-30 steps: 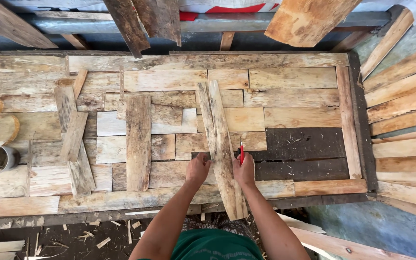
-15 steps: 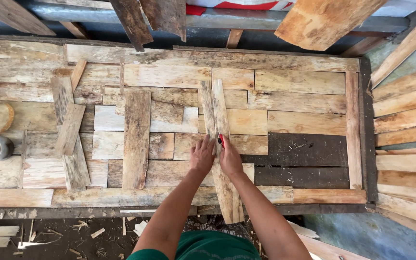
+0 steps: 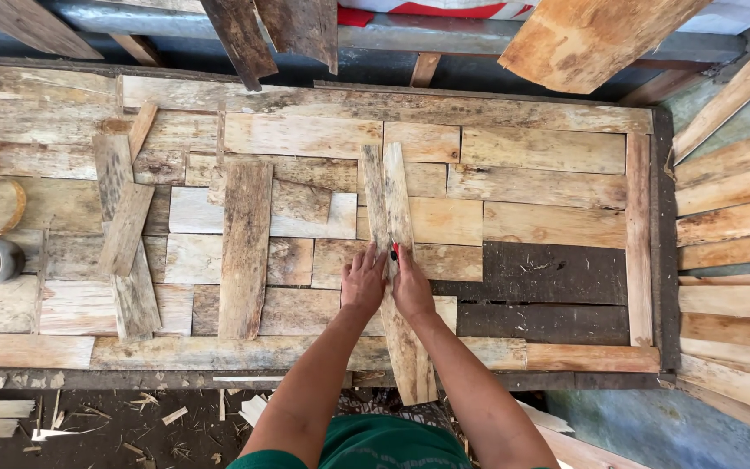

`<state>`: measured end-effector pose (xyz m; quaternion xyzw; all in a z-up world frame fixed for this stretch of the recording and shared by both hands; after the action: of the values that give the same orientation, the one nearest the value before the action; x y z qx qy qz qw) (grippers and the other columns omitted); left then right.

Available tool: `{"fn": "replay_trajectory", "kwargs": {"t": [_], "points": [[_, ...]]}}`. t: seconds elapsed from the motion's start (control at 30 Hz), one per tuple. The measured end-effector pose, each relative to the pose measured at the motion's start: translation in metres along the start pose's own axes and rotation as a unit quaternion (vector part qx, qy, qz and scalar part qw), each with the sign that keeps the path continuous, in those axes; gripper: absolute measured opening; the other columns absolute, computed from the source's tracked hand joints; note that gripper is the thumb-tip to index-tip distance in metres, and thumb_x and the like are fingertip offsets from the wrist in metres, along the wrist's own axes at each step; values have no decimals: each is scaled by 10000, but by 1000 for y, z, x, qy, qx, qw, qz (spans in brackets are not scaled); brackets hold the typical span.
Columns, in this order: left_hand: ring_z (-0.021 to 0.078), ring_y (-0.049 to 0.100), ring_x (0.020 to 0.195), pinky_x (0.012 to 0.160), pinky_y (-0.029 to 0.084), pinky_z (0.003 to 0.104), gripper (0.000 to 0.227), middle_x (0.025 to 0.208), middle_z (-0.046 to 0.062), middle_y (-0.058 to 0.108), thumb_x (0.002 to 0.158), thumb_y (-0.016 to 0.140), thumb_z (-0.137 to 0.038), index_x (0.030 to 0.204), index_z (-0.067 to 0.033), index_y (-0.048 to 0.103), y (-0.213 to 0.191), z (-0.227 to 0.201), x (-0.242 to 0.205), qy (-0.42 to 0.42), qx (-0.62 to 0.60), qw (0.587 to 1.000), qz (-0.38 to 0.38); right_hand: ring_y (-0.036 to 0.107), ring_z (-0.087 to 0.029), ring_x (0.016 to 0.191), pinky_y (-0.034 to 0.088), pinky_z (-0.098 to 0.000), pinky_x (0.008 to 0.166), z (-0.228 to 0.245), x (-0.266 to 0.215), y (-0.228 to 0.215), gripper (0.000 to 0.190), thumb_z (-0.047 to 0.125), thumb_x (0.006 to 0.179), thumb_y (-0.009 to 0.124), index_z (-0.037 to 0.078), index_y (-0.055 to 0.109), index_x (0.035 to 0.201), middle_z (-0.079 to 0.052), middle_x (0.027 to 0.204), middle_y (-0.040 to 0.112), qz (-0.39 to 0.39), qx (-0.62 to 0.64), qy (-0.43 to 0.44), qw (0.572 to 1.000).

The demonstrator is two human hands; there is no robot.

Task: Measuring and cutting thin wood slats for assembly using a utility knife.

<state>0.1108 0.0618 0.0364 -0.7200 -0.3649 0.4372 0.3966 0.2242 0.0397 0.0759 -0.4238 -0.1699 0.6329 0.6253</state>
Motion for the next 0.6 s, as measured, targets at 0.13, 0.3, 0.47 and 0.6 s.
{"fn": "replay_trajectory", "kwargs": {"t": [0.13, 0.3, 0.47, 0.6], "points": [[264, 329, 1460, 1119, 343, 501, 765, 1670, 44, 264, 897, 731, -340, 1562, -227, 370, 0, 1, -2, -3, -13, 1000, -7, 545, -442, 1301, 482, -478, 1045, -5, 0, 6, 609, 9, 981, 490, 11, 328, 1568, -272, 1482, 509, -68, 26, -87, 994], [268, 330, 1452, 1101, 344, 501, 761, 1664, 56, 263, 890, 734, -318, 1553, -209, 378, 0, 0, -2, 3, -6, 1000, -13, 553, -428, 1304, 487, -475, 1052, -6, 5, 5, 599, 16, 979, 492, 20, 339, 1558, -256, 1484, 515, -61, 13, -76, 995], [264, 344, 1447, 1093, 357, 489, 751, 1669, 57, 267, 891, 728, -300, 1554, -208, 387, 2, 1, -3, 6, -10, 1000, -17, 583, -431, 1260, 506, -478, 1033, -7, 14, 6, 615, 42, 987, 508, 23, 317, 1571, -259, 1445, 540, -46, -4, -54, 997], [254, 335, 1459, 1107, 354, 490, 746, 1680, 42, 247, 909, 713, -307, 1566, -218, 371, 0, 0, -3, -1, -4, 1000, 0, 596, -425, 1252, 515, -483, 1017, -3, 16, 4, 625, 44, 986, 515, 42, 309, 1576, -250, 1443, 551, -26, -15, -30, 999]]}}
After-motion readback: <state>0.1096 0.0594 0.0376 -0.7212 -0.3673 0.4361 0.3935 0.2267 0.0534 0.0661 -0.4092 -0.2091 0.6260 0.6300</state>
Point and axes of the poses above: each hand's wrist, its own x-axis towards the middle knuckle, its own y-axis out of the palm, z = x × y, the point moved 5 cm from there along x, towards the middle knuckle
